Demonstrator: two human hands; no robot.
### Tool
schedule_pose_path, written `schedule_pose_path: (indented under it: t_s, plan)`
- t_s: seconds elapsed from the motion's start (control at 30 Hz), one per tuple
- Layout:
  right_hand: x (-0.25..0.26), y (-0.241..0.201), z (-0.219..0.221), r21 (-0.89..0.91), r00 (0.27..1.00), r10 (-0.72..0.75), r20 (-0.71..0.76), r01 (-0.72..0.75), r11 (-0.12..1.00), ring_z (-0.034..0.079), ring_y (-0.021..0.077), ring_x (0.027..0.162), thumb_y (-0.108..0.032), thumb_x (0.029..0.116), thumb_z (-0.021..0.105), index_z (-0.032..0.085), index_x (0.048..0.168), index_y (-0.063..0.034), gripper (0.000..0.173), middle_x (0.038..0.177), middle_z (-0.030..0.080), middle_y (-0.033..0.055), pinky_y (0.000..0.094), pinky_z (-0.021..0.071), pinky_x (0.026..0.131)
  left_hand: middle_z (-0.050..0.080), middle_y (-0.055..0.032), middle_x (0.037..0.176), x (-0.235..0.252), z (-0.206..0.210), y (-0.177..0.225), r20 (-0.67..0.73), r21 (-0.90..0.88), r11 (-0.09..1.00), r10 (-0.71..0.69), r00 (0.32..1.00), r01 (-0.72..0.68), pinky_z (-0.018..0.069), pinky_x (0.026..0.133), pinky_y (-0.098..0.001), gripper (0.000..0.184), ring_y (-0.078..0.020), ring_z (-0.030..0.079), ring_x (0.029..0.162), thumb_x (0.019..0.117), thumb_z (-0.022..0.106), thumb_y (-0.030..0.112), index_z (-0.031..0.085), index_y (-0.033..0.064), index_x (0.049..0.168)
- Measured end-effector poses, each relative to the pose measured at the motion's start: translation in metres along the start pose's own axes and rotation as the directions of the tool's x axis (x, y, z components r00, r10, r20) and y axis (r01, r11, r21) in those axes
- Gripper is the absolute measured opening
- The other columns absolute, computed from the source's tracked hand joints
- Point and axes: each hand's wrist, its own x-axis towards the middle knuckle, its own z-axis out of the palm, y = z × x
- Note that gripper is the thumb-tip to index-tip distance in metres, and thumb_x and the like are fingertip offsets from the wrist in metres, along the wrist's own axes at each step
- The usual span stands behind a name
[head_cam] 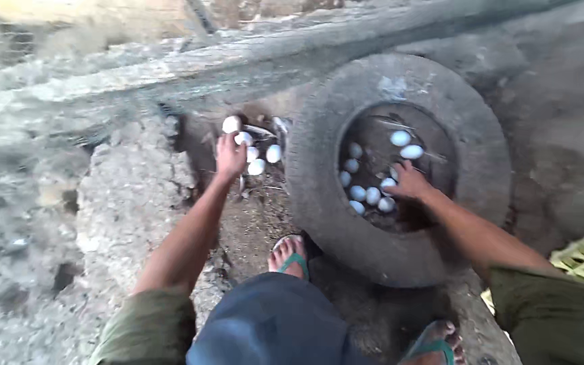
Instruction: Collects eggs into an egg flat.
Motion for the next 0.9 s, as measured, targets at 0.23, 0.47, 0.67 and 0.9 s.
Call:
schedule_pose_path:
  t_s: [0.23,0.47,0.67,0.9]
  plan:
    - [0.001,-0.005,0.003,0.015,0.981,0.169,0.095,-0.171,0.985,0.041,0.0541,0.139,-0.051,0.0766,0.087,0.038,0.155,-0.0082,0.102,0.163,0.019,0.0327,0.0674,0.0416,0.107,0.027,-0.0291,0.160,0.067,0.036,-0.001,-0.187,0.189,0.972,-0.106,0.977,0.142,0.0425,0.102,-0.0674,0.066,-0.0533,0.034,0.140,0.0977,0.058,0.047,0.043,0.0172,0.154]
    - [-0.012,0.003,0.028,0.066,0.992,0.125,-0.019,-0.124,0.990,0.046,0.0575,0.131,-0.051,0.0787,0.085,0.054,0.145,-0.0118,0.083,0.158,0.024,0.0388,0.0664,0.0452,0.102,0.039,-0.0307,0.150,0.097,0.021,-0.009,-0.160,0.383,0.920,-0.026,0.987,0.086,0.0467,0.094,-0.0680,0.047,-0.0553,0.043,0.131,0.0944,0.068,0.028,0.059,0.0074,0.136]
    - [-0.011,0.004,0.039,0.089,0.989,0.127,-0.071,-0.120,0.989,0.049,0.0565,0.128,-0.051,0.0786,0.083,0.056,0.141,-0.0099,0.080,0.157,0.023,0.0392,0.0642,0.0481,0.100,0.053,-0.0296,0.137,0.088,0.008,-0.018,-0.039,0.311,0.950,0.020,0.999,-0.007,0.0430,0.102,-0.0645,0.047,-0.0498,0.050,0.128,0.0953,0.063,0.035,0.062,0.0020,0.129]
    - [-0.015,-0.003,0.032,0.091,0.990,0.141,-0.029,-0.138,0.986,0.052,0.0523,0.128,-0.056,0.0765,0.081,0.058,0.138,-0.0107,0.080,0.156,0.026,0.0381,0.0624,0.0494,0.098,0.056,-0.0261,0.138,0.076,0.002,-0.005,0.221,0.436,0.900,-0.124,0.967,0.016,0.0477,0.085,-0.0752,0.049,-0.0529,0.060,0.115,0.1034,0.049,0.047,0.056,0.0196,0.143]
